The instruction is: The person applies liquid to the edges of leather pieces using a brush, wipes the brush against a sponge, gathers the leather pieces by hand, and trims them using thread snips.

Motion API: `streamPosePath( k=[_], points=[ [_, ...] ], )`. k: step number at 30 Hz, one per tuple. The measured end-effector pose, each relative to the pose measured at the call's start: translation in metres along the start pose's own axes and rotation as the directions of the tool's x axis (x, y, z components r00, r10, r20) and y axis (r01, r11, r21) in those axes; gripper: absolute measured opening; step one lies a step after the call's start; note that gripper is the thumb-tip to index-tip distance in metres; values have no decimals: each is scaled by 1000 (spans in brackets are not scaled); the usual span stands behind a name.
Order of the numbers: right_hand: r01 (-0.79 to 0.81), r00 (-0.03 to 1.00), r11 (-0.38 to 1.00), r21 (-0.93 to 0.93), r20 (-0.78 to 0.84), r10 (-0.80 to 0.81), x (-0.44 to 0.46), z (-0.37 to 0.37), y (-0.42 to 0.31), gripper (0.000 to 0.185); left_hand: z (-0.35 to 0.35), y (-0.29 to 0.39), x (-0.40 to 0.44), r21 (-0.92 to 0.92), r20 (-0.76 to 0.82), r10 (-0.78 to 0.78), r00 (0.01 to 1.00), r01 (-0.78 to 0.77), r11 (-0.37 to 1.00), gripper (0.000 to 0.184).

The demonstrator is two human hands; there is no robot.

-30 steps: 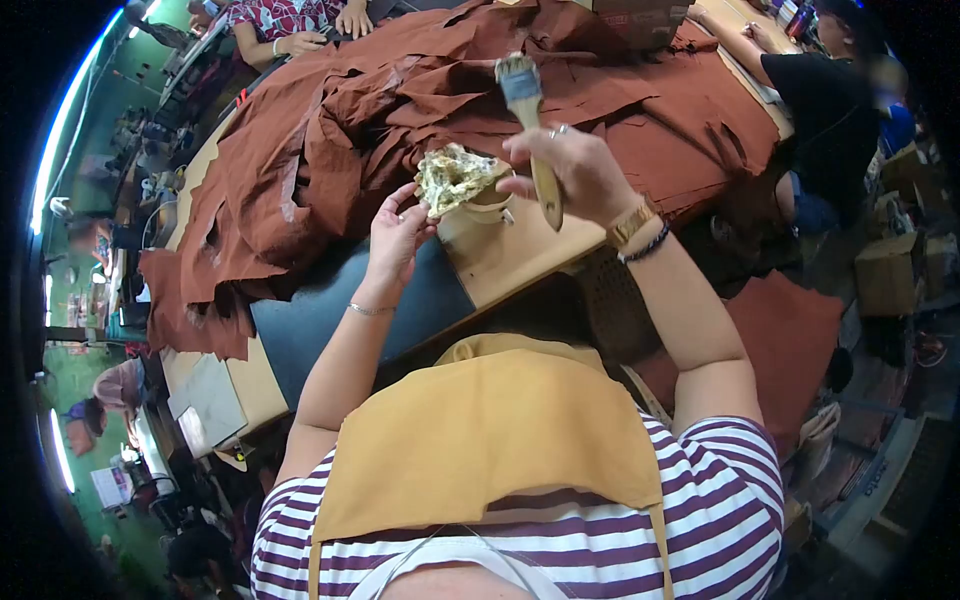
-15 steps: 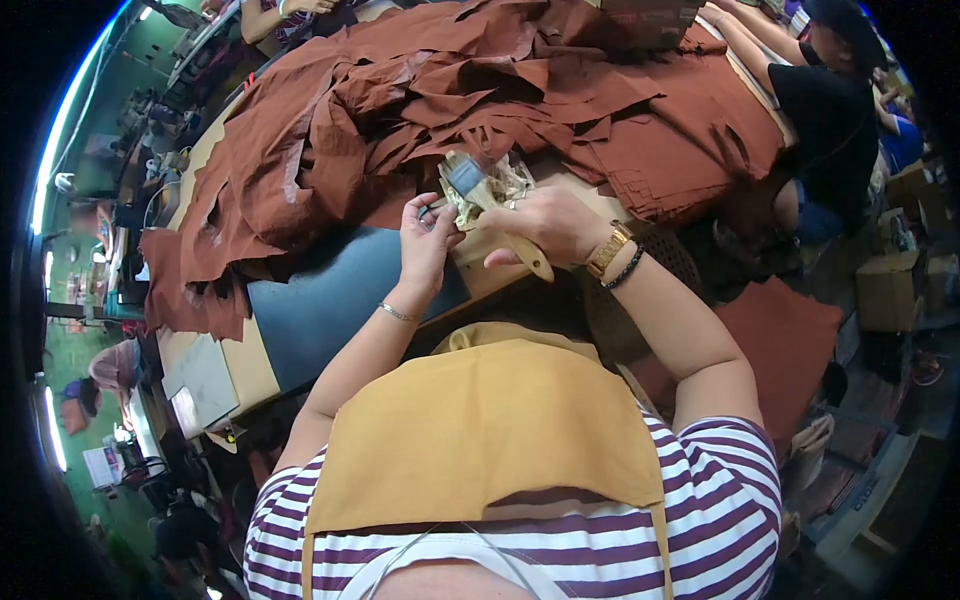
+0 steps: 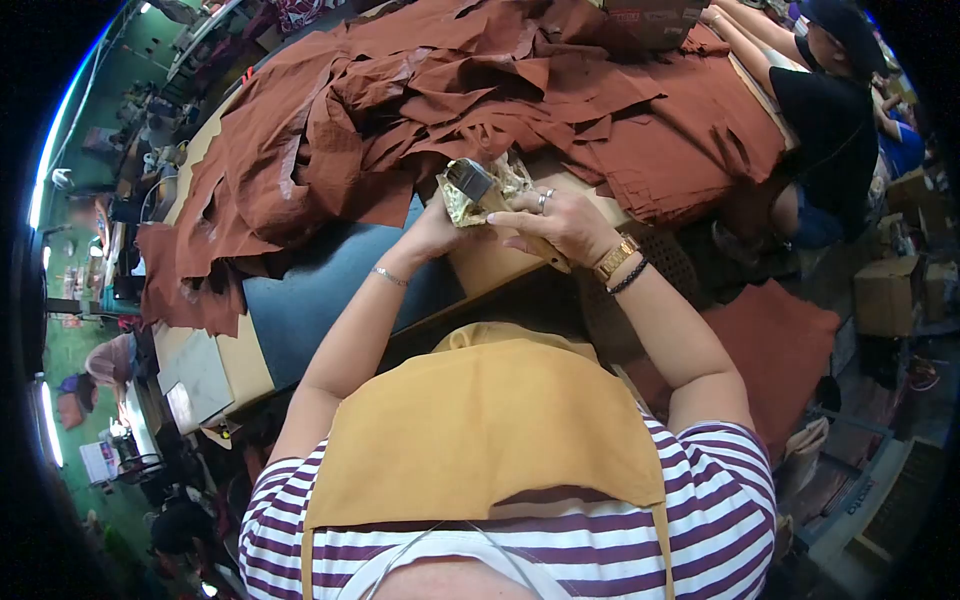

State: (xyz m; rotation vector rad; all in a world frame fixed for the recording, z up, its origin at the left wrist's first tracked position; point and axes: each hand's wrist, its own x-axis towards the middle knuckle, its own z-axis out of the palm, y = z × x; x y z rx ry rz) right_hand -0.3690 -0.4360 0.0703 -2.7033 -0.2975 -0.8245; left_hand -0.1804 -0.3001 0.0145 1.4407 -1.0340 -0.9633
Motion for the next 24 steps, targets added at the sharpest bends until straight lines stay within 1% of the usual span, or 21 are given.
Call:
streamPosePath(
  k=[2, 3, 4, 5, 7, 8, 11, 12, 14, 15, 16, 17, 18, 20, 21, 23, 24],
  points=[
    [5, 1000, 999, 54, -8, -5, 6, -7, -6, 43, -5, 0, 12, -5, -5, -26, 1000, 26, 1000, 63],
    [20, 1000, 999, 39, -12, -20, 7, -8, -6, 43, -4, -1, 14, 217, -94, -18, 995, 38, 975, 63],
    [36, 999, 999, 23, -17, -36, 9, -9, -4, 43, -2, -2, 15, 428, -179, 9, 984, 69, 901, 63],
    [54, 998, 999, 7, -22, -53, 10, -8, -3, 44, -2, -3, 17, 614, -255, 55, 965, 117, 781, 63],
    [51, 999, 998, 39, -9, -51, 10, -7, -2, 43, -5, -26, 23, 396, -272, 1, 962, 111, 911, 64],
    [52, 999, 997, 57, -2, -52, 10, -7, -2, 43, -7, -39, 24, 277, -277, -27, 961, 106, 955, 65],
    [18, 998, 993, 117, -55, -11, 12, -10, -13, 42, -1, -3, -7, 240, -299, 76, 951, -2, 971, 79],
    [35, 998, 990, 134, -59, -27, 15, -13, -17, 42, 1, 13, -22, 219, -306, 42, 951, 27, 975, 79],
    [70, 995, 983, 172, -78, -57, 22, -16, -29, 41, -2, 20, -51, 173, -326, 30, 945, 29, 985, 79],
    [106, 993, 972, 211, -81, -91, 25, -12, -35, 41, -4, 22, -66, 152, -336, 26, 941, 27, 988, 79],
    [143, 989, 958, 250, -84, -125, 28, -7, -42, 40, -7, 26, -82, 177, -360, -24, 933, 94, 980, 79],
    [181, 983, 940, 288, -87, -162, 33, -3, -49, 39, -6, 32, -99, 158, -403, 16, 915, 52, 986, 79],
    [228, 974, 921, 317, -85, -212, 40, 1, -58, 36, -8, 29, -116, 151, -425, 5, 905, 65, 986, 80],
    [303, 951, 871, 386, -59, -305, 53, 11, -77, 38, -12, 17, -152, 128, -484, -1, 875, 72, 989, 83],
    [342, 934, 841, 419, -49, -355, 60, 17, -86, 39, -16, 5, -172, 167, -504, 1, 864, 96, 981, 84],
    [414, 895, 783, 464, -51, -443, 73, 35, -99, 38, -17, 3, -204, -1, -563, -9, 827, 11, 1000, 83],
    [443, 871, 750, 491, -39, -489, 81, 43, -104, 37, -19, -4, -222, 77, -617, 21, 786, 34, 996, 80]
  ],
)
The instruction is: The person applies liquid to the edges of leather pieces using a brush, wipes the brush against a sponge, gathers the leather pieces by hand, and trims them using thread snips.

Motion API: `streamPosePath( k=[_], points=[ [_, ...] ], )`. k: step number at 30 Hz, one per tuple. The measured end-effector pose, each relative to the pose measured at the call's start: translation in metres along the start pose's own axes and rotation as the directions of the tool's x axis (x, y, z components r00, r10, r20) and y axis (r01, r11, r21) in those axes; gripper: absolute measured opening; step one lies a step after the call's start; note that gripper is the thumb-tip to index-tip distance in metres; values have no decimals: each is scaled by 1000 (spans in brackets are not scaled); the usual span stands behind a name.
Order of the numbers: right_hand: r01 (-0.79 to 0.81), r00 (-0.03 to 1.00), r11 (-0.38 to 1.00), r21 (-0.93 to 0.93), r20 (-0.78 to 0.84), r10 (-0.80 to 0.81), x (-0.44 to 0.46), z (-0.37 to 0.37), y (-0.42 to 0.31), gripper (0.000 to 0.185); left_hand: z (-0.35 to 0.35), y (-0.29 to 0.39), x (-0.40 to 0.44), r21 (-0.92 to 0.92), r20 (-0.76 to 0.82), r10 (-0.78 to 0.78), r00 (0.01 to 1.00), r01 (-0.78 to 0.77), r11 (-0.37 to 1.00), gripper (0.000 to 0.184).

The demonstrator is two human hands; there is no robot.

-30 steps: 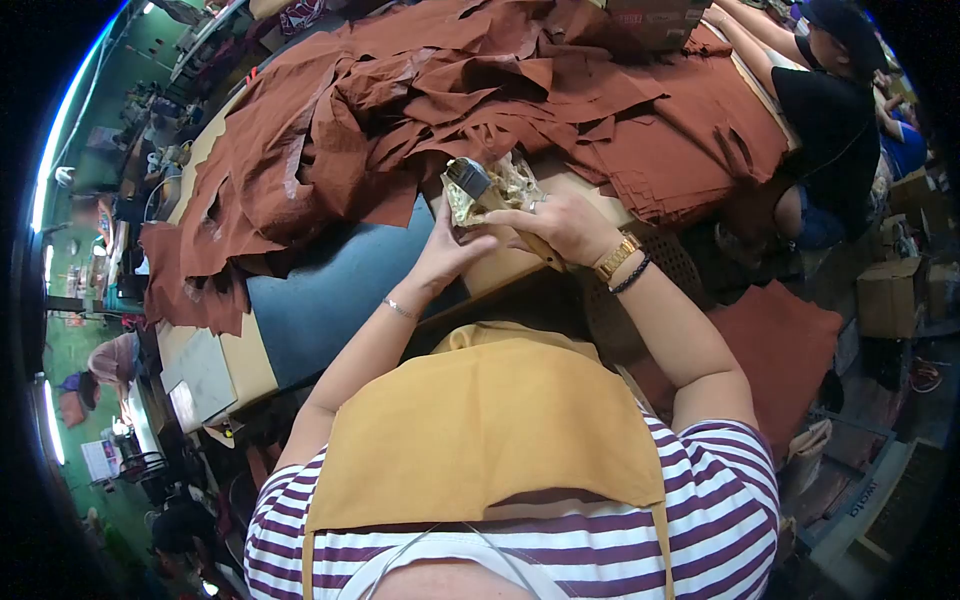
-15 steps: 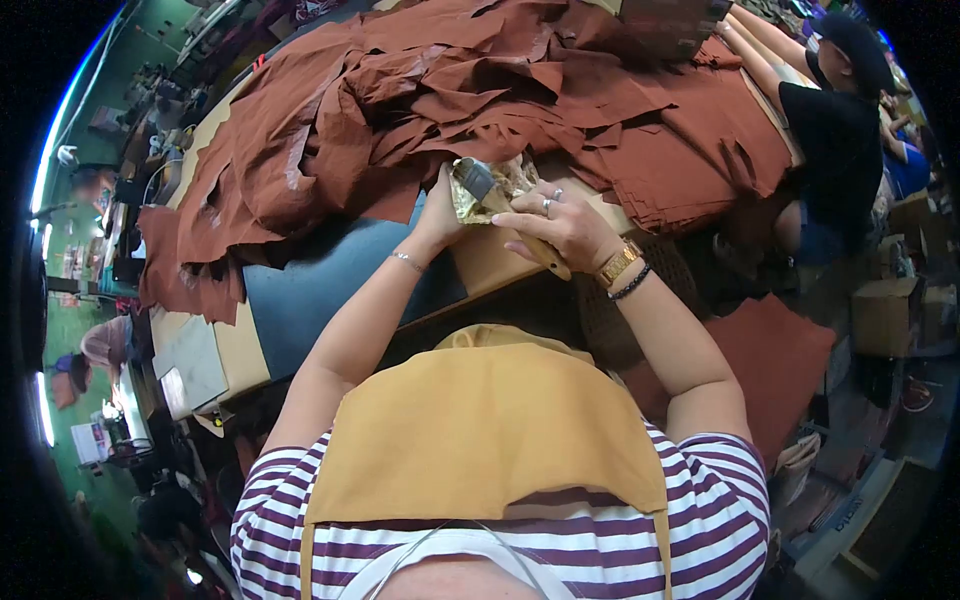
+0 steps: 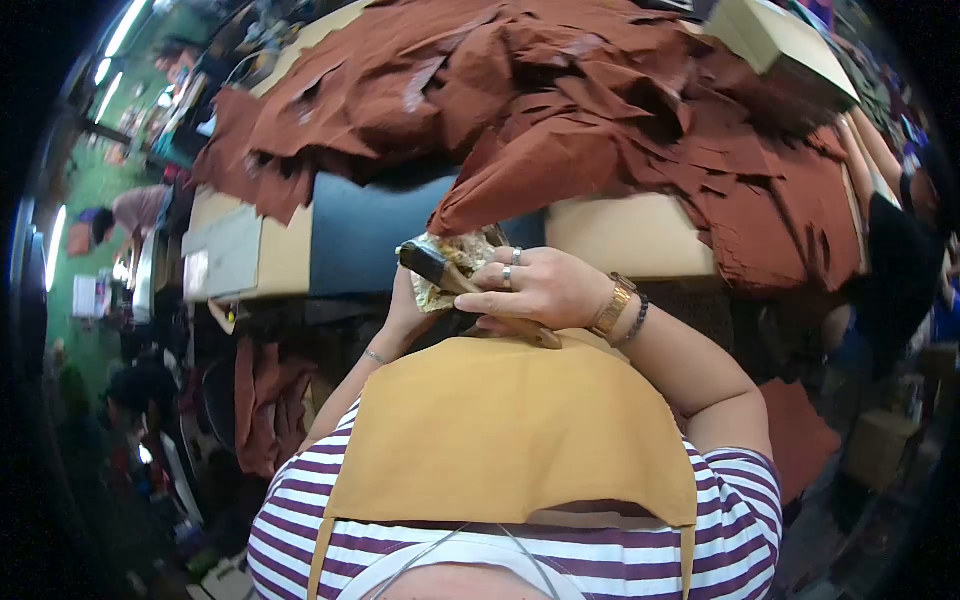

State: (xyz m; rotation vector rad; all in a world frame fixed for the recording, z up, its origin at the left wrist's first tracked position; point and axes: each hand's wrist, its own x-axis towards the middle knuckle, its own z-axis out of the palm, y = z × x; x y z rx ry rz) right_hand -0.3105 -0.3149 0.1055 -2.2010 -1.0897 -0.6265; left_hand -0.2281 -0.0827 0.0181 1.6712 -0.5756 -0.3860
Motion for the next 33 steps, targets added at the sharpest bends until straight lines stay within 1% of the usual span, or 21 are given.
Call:
streamPosePath(
  k=[2, 4, 5, 7, 9, 11, 12, 13, 15, 16, 19, 20, 21, 23, 24, 26, 27, 28, 29, 32, 33],
  points=[
    [87, 995, 995, 54, 46, -89, 20, 19, 7, 39, -19, -7, -17, -7, -103, -44, 994, 43, 999, 79],
    [105, 988, 991, 79, 108, -114, 43, 29, 11, 39, -35, -3, -29, 6, -179, -79, 981, 81, 997, 76],
    [112, 983, 990, 85, 136, -123, 52, 32, 12, 40, -40, 3, -31, 72, -228, -41, 973, 59, 996, 76],
    [124, 980, 989, 84, 144, -135, 68, 42, 21, 41, -46, 18, -28, 46, -260, -56, 964, 70, 996, 79],
    [172, 979, 980, 101, 96, -182, 82, 49, 30, 41, -56, 20, -20, 38, -287, -42, 957, 55, 998, 81],
    [195, 975, 980, 49, 97, -199, 95, 50, 41, 41, -66, 17, -7, 30, -303, -24, 953, 34, 999, 80],
    [201, 974, 979, 25, 97, -203, 99, 51, 45, 40, -73, 7, 0, 129, -332, 43, 942, 0, 992, 79],
    [211, 975, 977, -14, 76, -210, 104, 54, 50, 43, -79, -1, 8, 137, -348, 83, 934, -37, 990, 80],
    [198, 971, 977, -79, 150, -185, 102, 69, 69, 46, -88, -13, 23, 135, -366, 87, 927, -40, 990, 78],
    [197, 970, 975, -104, 163, -178, 102, 75, 75, 51, -96, -17, 27, 233, -303, -2, 953, 76, 969, 71],
    [151, 968, 983, -108, 220, -125, 98, 80, 75, 51, -104, -11, 30, 156, -223, 51, 974, -16, 988, 80],
    [138, 968, 984, -112, 226, -110, 95, 84, 75, 53, -108, -5, 21, -28, -107, -1, 994, -2, 1000, 88],
    [139, 968, 984, -112, 224, -111, 95, 85, 75, 53, -113, -8, 13, -235, -91, 2, 996, -23, 972, 89],
    [139, 970, 984, -111, 216, -113, 94, 87, 75, 53, -121, -16, 3, -606, -63, 12, 998, -48, 794, 93],
    [147, 969, 983, -107, 215, -122, 94, 88, 76, 55, -115, -10, 2, -631, -94, 36, 995, -87, 771, 94],
    [169, 966, 981, -101, 216, -144, 93, 90, 80, 58, -102, -10, 6, -497, -223, -90, 971, -34, 867, 86],
    [145, 965, 981, -131, 237, -111, 93, 89, 79, 58, -95, -7, 10, -429, -295, -139, 945, -1, 903, 82],
    [122, 963, 979, -163, 257, -78, 92, 87, 78, 58, -90, -1, 15, -397, -340, -184, 922, 37, 917, 67],
    [101, 960, 975, -197, 275, -44, 91, 85, 77, 59, -87, 3, 18, -382, -354, -171, 919, 25, 924, 63],
    [-59, 998, 897, -437, -12, 59, 87, 74, 86, 65, -78, 16, 22, -343, -401, -138, 906, -9, 939, 52],
    [-110, 994, 894, -435, -28, 108, 84, 70, 90, 66, -78, 15, 23, -318, -411, -129, 902, -9, 948, 52]
  ],
)
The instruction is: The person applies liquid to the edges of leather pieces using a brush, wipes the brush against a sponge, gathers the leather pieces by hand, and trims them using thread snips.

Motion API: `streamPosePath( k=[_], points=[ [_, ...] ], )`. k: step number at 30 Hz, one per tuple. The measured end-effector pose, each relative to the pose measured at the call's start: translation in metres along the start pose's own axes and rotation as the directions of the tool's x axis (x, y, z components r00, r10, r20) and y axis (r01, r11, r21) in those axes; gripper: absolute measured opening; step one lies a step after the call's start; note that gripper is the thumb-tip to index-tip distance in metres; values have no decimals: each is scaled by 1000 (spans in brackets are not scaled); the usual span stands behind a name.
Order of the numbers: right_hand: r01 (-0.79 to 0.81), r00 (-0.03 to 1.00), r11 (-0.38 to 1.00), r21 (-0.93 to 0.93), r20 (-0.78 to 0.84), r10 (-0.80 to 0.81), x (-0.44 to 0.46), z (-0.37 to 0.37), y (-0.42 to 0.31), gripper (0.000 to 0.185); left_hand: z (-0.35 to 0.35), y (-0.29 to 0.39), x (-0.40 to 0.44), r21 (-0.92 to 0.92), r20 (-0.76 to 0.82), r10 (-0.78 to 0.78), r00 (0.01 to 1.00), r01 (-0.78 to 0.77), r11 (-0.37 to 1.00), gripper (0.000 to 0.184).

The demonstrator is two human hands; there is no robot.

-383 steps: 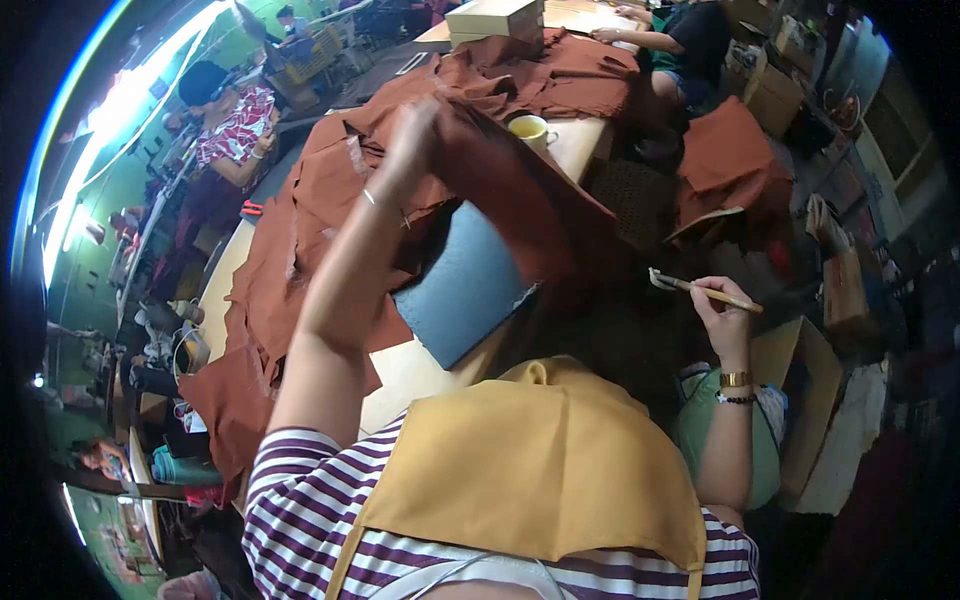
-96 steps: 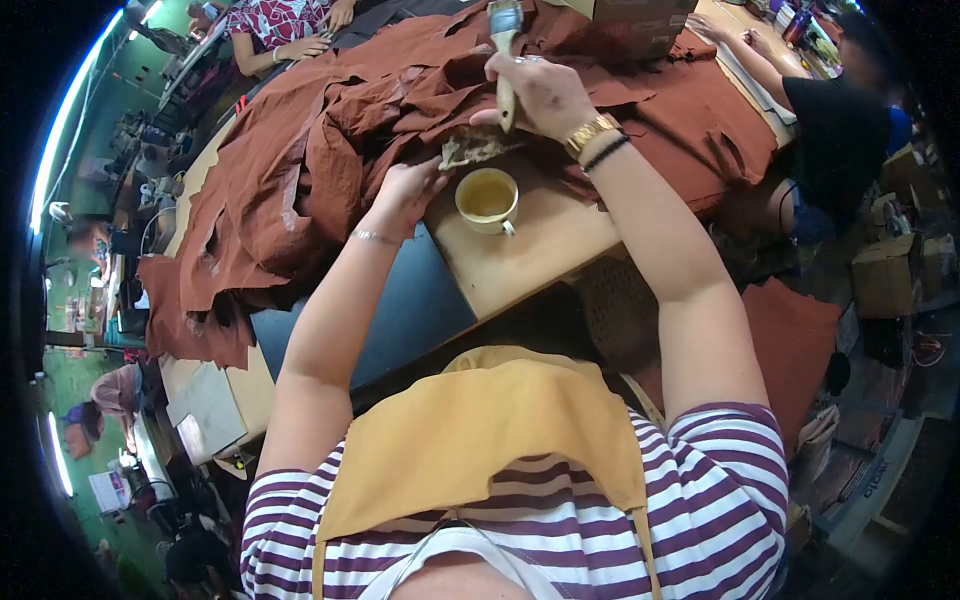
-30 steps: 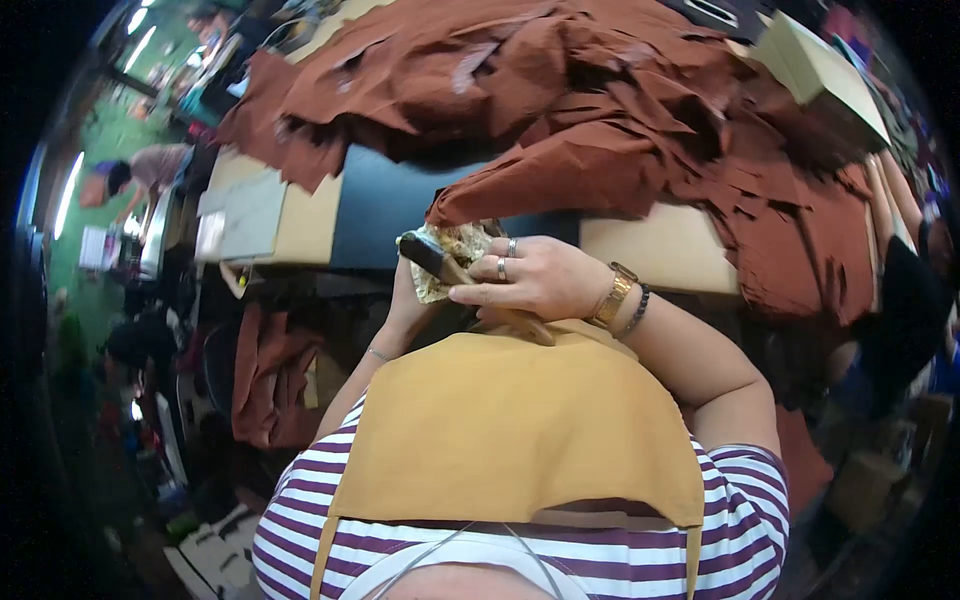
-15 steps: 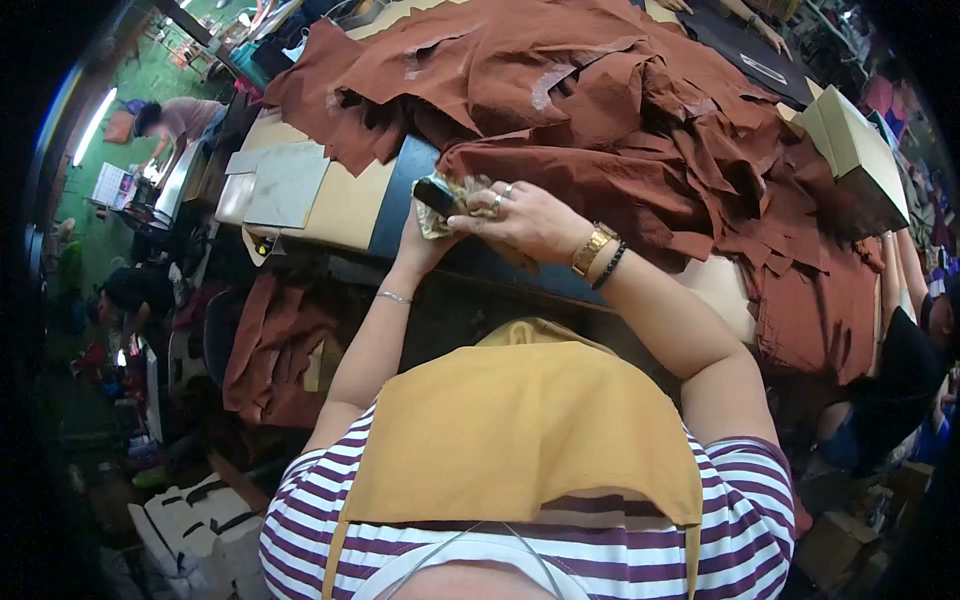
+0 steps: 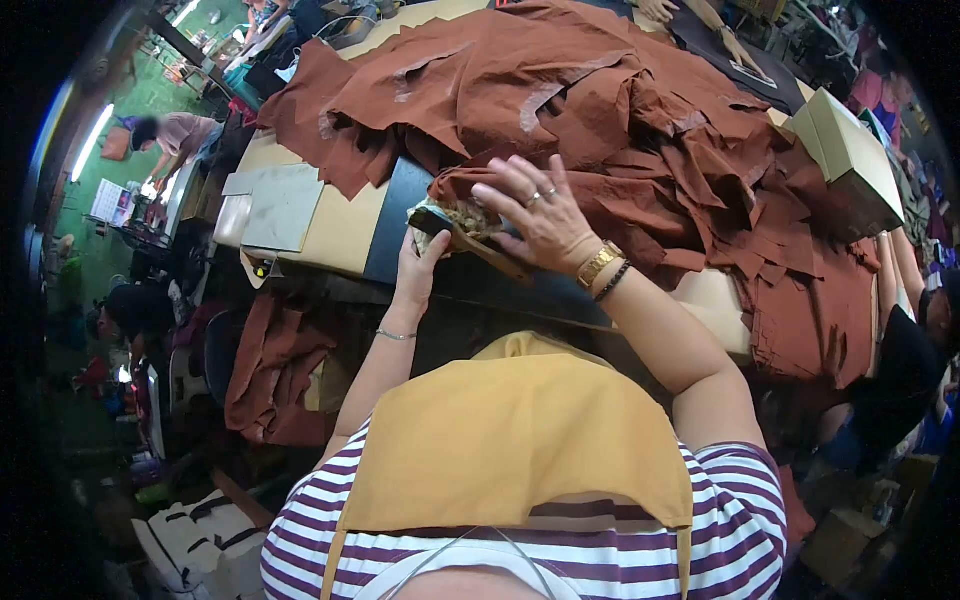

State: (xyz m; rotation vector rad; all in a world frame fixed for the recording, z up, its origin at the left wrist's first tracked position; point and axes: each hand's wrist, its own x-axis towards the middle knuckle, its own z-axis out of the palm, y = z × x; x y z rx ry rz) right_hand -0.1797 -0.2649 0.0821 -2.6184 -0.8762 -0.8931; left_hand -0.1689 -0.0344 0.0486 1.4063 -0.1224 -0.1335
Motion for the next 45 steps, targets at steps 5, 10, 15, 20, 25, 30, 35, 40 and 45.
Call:
streamPosePath(
  k=[5, 10, 15, 20, 25, 30, 35, 40, 45],
  points=[
    [-101, 991, 990, 97, 99, 92, 2, -7, 30, 43, -1, -3, 1, 57, -31, 21, 999, -19, 998, 48],
    [38, 998, 993, 115, -56, -32, 24, -46, 55, 21, -6, -10, 7, 118, -27, -28, 999, 31, 992, 52],
    [26, 956, 995, -99, -290, -53, 42, -94, 120, 20, -9, -22, 14, 166, -42, 4, 999, 4, 986, 61],
    [-378, 904, 846, -377, -348, 249, 52, -125, 168, 24, -14, -19, 15, 357, -74, 5, 997, 22, 934, 67],
    [-264, 908, 941, 210, 384, 169, 19, -18, 58, 29, -22, -18, 23, 499, 25, -31, 999, 15, 867, 66],
    [-780, 533, -83, 620, 729, 430, 2, 45, -27, 51, -13, -22, 6, 182, 51, 30, 998, -39, 983, 63],
    [-660, 713, 92, 746, 583, 389, 16, 65, -45, 53, -35, 1, -6, -208, 68, -90, 994, 102, 973, 78],
    [-767, 541, -238, 596, 800, 258, 102, 16, -72, 72, -85, 16, 23, -434, 94, -15, 995, 55, 899, 71],
    [-707, 668, -126, 696, 716, 202, 144, 85, -68, 91, -152, 28, 77, -642, 125, -75, 989, 138, 754, 66]
  ],
)
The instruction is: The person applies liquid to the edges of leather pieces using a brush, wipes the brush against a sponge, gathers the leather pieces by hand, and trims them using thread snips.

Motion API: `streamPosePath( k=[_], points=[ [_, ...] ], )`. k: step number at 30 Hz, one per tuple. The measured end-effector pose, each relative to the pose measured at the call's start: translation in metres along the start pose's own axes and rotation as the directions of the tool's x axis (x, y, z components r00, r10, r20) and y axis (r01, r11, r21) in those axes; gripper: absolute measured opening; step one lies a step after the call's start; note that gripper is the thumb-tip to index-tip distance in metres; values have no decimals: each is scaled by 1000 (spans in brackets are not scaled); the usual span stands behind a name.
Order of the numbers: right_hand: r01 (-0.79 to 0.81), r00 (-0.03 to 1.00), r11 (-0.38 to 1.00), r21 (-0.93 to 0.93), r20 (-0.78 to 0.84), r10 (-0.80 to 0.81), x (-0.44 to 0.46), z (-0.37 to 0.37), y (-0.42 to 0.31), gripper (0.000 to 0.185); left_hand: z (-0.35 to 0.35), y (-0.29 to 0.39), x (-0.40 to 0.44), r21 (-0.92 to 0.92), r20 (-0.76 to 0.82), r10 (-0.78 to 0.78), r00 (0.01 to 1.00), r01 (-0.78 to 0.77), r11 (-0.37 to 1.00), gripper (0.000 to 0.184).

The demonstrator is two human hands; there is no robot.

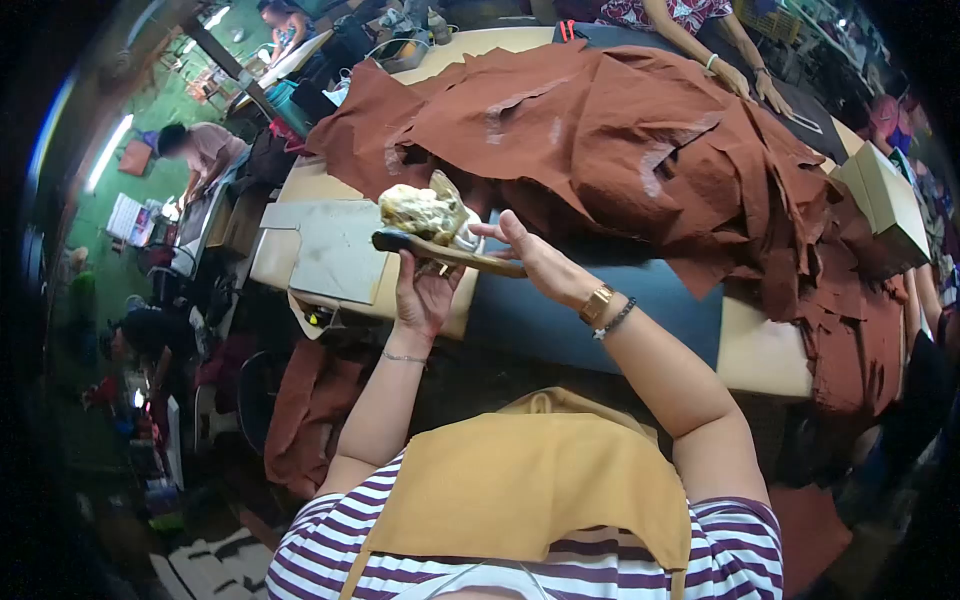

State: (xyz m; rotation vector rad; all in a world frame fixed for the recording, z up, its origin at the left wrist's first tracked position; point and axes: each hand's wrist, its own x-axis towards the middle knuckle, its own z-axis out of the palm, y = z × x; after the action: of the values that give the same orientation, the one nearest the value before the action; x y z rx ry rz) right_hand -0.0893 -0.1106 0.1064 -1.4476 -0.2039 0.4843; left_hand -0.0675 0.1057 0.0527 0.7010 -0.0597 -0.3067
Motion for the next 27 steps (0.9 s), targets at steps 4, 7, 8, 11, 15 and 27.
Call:
streamPosePath(
  k=[4, 7, 8, 11, 15, 27],
  points=[
    [209, 959, 977, -50, -184, -214, 48, 19, 16, 76, -37, 42, 57, -81, 84, -13, 996, 20, 997, 64],
    [132, 863, 628, -767, -223, -453, 61, -6, 60, 47, -71, 69, 132, -57, 152, -34, 988, 43, 997, 57],
    [48, 863, 568, -822, -252, -437, 54, -9, 72, 46, -67, 79, 155, 18, 136, -4, 991, 2, 1000, 63],
    [-108, 869, 490, -865, -321, -376, 53, -7, 79, 45, -58, 100, 235, 122, 166, 28, 986, -49, 991, 67],
    [-193, 871, 464, -865, -369, -325, 54, -2, 74, 44, -68, 104, 350, 44, 151, 32, 988, -39, 998, 61],
    [-275, 893, 456, -847, -401, -206, 54, -1, 64, 50, -110, 92, 557, 206, -52, 231, 972, -216, 954, 81]
  ],
)
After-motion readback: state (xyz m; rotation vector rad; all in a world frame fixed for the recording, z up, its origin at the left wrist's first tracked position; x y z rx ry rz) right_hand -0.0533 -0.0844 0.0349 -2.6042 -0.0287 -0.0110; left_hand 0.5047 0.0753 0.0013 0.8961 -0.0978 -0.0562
